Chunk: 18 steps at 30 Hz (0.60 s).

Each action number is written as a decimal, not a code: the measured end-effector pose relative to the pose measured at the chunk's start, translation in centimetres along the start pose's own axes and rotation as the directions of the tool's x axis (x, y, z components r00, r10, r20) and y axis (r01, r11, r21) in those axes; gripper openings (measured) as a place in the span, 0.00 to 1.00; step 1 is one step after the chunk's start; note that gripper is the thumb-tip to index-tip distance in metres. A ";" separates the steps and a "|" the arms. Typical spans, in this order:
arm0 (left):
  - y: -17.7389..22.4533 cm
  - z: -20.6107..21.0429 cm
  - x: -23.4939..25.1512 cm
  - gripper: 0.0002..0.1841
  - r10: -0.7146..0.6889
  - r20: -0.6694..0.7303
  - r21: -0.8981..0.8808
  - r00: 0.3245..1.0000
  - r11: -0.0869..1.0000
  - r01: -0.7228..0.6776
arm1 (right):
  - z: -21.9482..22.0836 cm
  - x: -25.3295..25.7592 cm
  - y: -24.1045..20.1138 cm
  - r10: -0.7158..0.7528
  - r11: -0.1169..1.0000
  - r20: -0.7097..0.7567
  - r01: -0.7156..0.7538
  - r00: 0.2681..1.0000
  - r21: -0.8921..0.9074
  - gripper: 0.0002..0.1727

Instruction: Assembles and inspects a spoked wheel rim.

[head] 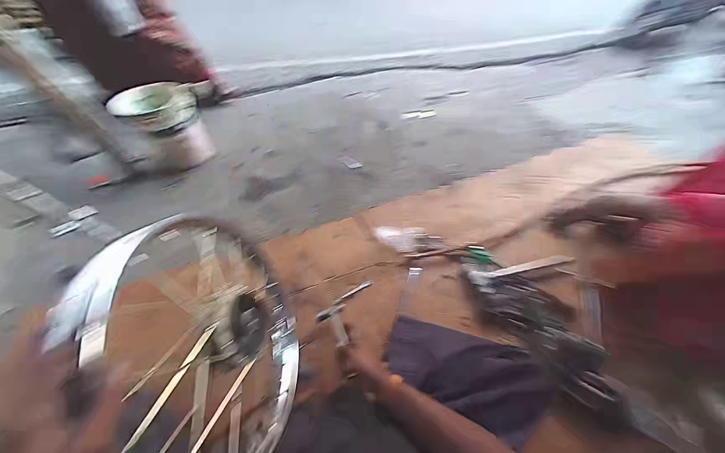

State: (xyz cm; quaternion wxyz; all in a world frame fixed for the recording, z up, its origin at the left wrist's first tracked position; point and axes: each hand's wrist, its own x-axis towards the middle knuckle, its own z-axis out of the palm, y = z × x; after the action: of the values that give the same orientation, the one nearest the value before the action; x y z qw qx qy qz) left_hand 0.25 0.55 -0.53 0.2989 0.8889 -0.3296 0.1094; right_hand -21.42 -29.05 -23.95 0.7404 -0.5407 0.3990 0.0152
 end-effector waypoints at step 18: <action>8.1 1.5 -0.1 0.32 -0.053 -0.025 0.067 0.998 0.996 0.055 | 7.9 5.0 -9.8 -0.446 0.863 0.097 0.456 0.890 -0.216 0.23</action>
State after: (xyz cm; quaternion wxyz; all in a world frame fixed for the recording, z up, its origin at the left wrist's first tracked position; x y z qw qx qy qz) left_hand -5.09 -5.25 1.96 0.2754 0.9057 -0.2980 0.1227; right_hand -9.02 -28.77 -18.54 0.6633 -0.7015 0.2407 -0.0997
